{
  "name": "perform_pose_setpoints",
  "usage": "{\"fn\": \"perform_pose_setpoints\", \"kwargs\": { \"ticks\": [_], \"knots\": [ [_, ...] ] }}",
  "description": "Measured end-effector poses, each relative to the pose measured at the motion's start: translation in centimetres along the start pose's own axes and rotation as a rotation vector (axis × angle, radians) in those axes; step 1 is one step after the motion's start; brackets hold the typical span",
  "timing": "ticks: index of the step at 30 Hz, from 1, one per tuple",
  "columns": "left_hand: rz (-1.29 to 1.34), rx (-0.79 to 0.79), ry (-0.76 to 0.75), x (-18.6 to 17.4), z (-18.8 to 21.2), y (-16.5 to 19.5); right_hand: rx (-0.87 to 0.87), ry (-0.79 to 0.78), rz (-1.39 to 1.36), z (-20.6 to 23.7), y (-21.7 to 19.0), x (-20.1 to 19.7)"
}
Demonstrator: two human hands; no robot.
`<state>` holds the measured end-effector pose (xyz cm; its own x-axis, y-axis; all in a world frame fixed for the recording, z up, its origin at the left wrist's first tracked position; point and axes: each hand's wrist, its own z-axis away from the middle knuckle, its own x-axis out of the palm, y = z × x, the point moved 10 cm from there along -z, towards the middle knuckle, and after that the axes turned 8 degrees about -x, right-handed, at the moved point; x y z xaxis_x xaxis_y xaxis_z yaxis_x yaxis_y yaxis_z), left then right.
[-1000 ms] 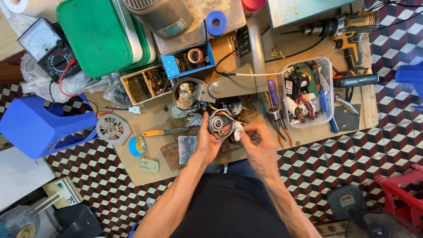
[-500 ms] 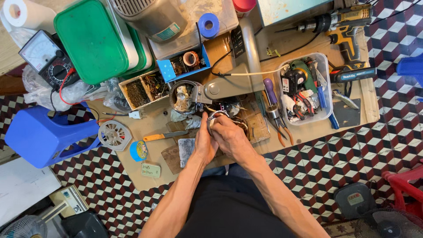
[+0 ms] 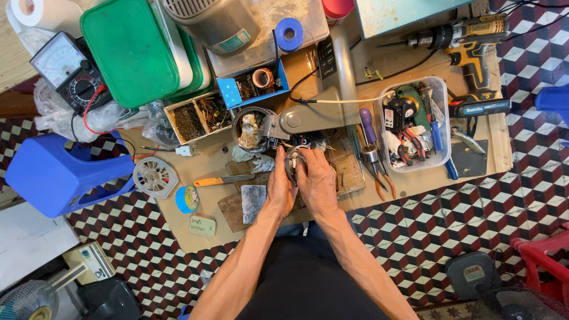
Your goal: The person disassembles a small motor or fan component, removes a metal ring, and uses pliers to adjust internal parts. The person then wipes the component with a cloth and continues to manipulate the internal wiring and parts with pliers.
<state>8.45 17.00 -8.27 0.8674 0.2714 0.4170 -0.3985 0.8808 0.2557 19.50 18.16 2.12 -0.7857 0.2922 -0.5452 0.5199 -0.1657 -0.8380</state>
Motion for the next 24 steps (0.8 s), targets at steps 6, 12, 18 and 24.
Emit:
{"fn": "perform_pose_setpoints", "kwargs": {
  "ticks": [6,12,18,24],
  "knots": [
    [0.034,0.081,-0.105,-0.2,-0.8,0.2,-0.036,-0.093,0.126,0.7,-0.1,0.3],
    [0.019,-0.057,0.060,-1.1,-0.1,-0.6,0.053,-0.223,0.061,1.3,1.4,1.1],
    [-0.034,-0.005,0.016,-0.5,0.0,0.0,0.192,-0.244,-0.134,1.8,2.0,1.7],
    [-0.070,0.017,-0.003,-0.8,-0.8,-0.1,0.142,-0.094,-0.227,0.7,0.8,1.3]
  ]
}}
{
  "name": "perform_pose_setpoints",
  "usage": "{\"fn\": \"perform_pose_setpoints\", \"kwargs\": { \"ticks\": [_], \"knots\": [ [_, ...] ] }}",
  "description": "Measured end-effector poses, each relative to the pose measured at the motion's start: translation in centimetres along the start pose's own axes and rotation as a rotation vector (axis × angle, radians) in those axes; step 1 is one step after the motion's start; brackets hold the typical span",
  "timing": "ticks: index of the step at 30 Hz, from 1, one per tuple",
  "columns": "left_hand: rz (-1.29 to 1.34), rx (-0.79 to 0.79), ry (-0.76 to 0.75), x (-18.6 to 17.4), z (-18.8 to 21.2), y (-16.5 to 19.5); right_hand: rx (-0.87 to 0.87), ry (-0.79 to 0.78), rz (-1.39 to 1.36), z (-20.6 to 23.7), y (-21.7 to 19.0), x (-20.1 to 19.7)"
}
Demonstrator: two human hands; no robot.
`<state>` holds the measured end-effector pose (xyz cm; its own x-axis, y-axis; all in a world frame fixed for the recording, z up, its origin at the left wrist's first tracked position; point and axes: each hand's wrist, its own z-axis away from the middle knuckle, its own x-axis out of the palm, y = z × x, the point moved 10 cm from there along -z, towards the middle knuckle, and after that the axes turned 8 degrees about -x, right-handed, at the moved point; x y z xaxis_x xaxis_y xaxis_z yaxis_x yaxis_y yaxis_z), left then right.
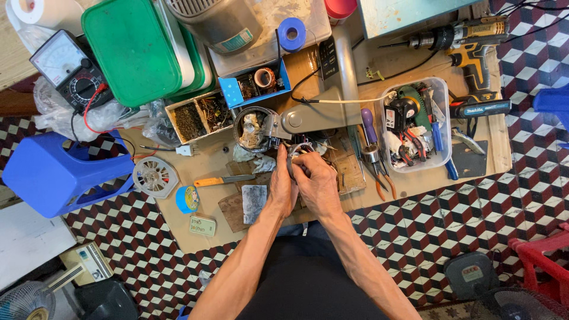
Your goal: The person disassembles a small motor or fan component, removes a metal ring, and uses pliers to adjust internal parts. The person then wipes the component with a cloth and continues to manipulate the internal wiring and parts with pliers.
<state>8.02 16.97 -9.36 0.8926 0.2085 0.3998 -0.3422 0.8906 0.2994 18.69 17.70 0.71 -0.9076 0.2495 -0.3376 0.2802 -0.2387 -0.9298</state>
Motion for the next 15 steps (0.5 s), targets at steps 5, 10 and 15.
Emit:
{"fn": "perform_pose_setpoints", "kwargs": {
  "ticks": [5,10,15],
  "knots": [
    [0.051,0.000,-0.024,0.3,0.3,-0.6,-0.050,0.126,0.062,-1.1,-0.6,-1.2],
    [0.075,0.001,-0.077,0.5,0.3,-0.3,0.125,0.179,-0.183,-0.6,0.6,-2.3],
    [0.098,0.000,-0.044,0.1,0.0,-0.7,-0.050,0.051,-0.109,-0.7,-2.5,-0.3]
  ]
}}
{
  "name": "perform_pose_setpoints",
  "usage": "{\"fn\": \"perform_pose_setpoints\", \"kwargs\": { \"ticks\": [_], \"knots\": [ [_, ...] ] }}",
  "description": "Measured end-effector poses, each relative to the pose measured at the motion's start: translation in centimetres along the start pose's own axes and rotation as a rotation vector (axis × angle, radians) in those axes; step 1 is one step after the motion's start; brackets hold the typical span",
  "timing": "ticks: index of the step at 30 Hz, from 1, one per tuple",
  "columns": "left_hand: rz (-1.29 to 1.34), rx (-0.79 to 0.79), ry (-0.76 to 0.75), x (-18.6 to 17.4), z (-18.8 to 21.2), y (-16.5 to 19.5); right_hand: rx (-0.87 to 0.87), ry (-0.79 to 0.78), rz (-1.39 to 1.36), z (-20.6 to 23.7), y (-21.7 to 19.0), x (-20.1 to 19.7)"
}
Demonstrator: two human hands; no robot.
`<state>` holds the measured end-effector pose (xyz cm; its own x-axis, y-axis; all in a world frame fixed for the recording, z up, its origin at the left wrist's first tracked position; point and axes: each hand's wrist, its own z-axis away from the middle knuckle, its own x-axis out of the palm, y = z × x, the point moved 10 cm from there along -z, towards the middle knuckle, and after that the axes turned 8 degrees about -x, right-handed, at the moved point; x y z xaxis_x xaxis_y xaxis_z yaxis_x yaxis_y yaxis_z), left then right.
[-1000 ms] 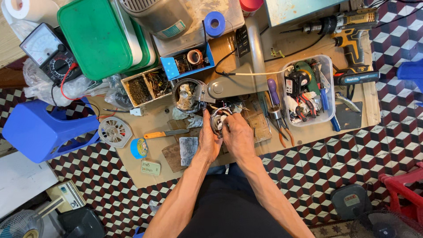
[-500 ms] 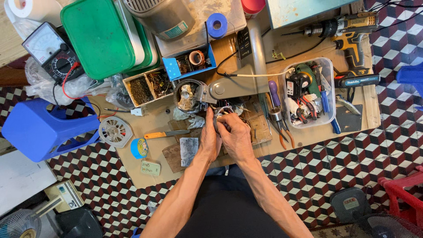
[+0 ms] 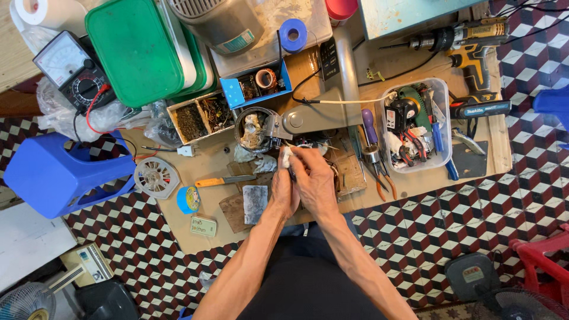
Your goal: The person disassembles a small motor or fan component, removes a metal ring, and uses pliers to adjust internal parts. The person then wipes the component with a cloth and continues to manipulate the internal wiring and parts with pliers.
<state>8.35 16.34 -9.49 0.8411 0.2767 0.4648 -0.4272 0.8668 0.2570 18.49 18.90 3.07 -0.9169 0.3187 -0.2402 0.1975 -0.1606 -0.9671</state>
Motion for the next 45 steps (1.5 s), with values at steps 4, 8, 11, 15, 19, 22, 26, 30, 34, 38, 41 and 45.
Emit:
{"fn": "perform_pose_setpoints", "kwargs": {
  "ticks": [4,8,11,15,19,22,26,30,34,38,41,45],
  "knots": [
    [0.041,0.005,-0.061,0.1,0.0,-0.2,0.080,-0.025,0.044,1.6,0.1,-0.3],
    [0.048,0.057,-0.027,0.0,-0.2,0.5,-0.166,-0.025,0.073,2.9,-2.4,-1.3],
    [0.142,-0.075,0.129,-0.9,-0.9,-0.5,-0.244,-0.056,0.156,4.2,-2.8,-1.5],
    [0.162,-0.069,0.122,-0.5,-1.0,-0.4,-0.153,-0.151,0.201,4.5,-0.7,-2.0],
    [0.180,-0.021,0.053,0.2,-0.8,0.1,0.002,-0.045,0.144,3.3,1.7,-4.6],
    [0.191,-0.012,0.057,0.4,-0.6,0.4,0.060,0.095,0.138,1.8,2.5,-5.6],
    [0.158,-0.071,0.122,0.3,-0.3,0.0,-0.267,0.084,0.261,-0.5,0.0,-2.9],
    [0.112,-0.004,0.126,0.3,-0.5,0.7,-0.372,-0.025,0.364,-1.3,-0.3,-2.0],
    [0.124,-0.033,0.136,0.1,-0.8,0.4,-0.220,-0.037,0.369,-1.0,0.8,-3.5],
    [0.122,-0.070,0.185,-0.4,-0.7,0.2,-0.354,-0.266,0.391,0.4,-0.6,-1.2],
    [0.122,-0.036,0.170,-0.1,-0.4,0.7,-0.413,-0.345,0.457,0.9,-0.8,-0.2],
    [0.150,-0.053,0.197,0.1,-0.3,0.6,-0.452,-0.331,0.540,0.7,-0.8,0.0]
  ]
}}
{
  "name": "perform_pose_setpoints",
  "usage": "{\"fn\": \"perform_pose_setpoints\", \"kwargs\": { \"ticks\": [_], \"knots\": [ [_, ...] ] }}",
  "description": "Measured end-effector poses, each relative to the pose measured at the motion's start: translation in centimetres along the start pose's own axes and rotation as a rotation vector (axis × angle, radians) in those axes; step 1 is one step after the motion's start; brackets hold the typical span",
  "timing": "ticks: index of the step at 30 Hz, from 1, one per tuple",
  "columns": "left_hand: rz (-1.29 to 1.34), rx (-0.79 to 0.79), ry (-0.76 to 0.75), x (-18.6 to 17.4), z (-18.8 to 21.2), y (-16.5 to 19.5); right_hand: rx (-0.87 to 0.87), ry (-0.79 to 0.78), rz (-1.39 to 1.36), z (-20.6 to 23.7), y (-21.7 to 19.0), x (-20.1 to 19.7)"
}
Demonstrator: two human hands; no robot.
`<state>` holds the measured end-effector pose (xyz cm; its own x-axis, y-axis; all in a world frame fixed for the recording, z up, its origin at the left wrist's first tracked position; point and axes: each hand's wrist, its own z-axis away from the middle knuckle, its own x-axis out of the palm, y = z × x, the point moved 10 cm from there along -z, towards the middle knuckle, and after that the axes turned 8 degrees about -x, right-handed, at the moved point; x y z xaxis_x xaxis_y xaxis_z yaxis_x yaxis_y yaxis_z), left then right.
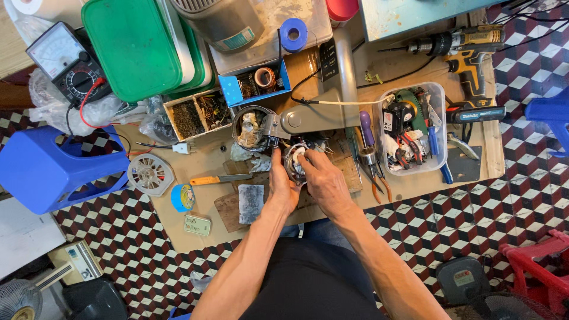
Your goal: The person disassembles a small motor or fan component, removes a metal ring, and uses pliers to adjust internal parts. The person then wipes the component with a cloth and continues to manipulate the internal wiring and parts with pliers.
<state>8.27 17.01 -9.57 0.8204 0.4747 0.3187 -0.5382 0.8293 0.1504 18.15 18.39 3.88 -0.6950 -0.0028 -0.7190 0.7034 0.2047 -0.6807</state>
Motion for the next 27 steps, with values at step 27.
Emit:
{"fn": "perform_pose_setpoints", "kwargs": {
  "ticks": [27],
  "knots": [
    [-0.364,0.149,-0.159,-1.2,2.5,-0.4,0.455,0.182,-0.473,2.2,1.1,0.6]
  ]
}}
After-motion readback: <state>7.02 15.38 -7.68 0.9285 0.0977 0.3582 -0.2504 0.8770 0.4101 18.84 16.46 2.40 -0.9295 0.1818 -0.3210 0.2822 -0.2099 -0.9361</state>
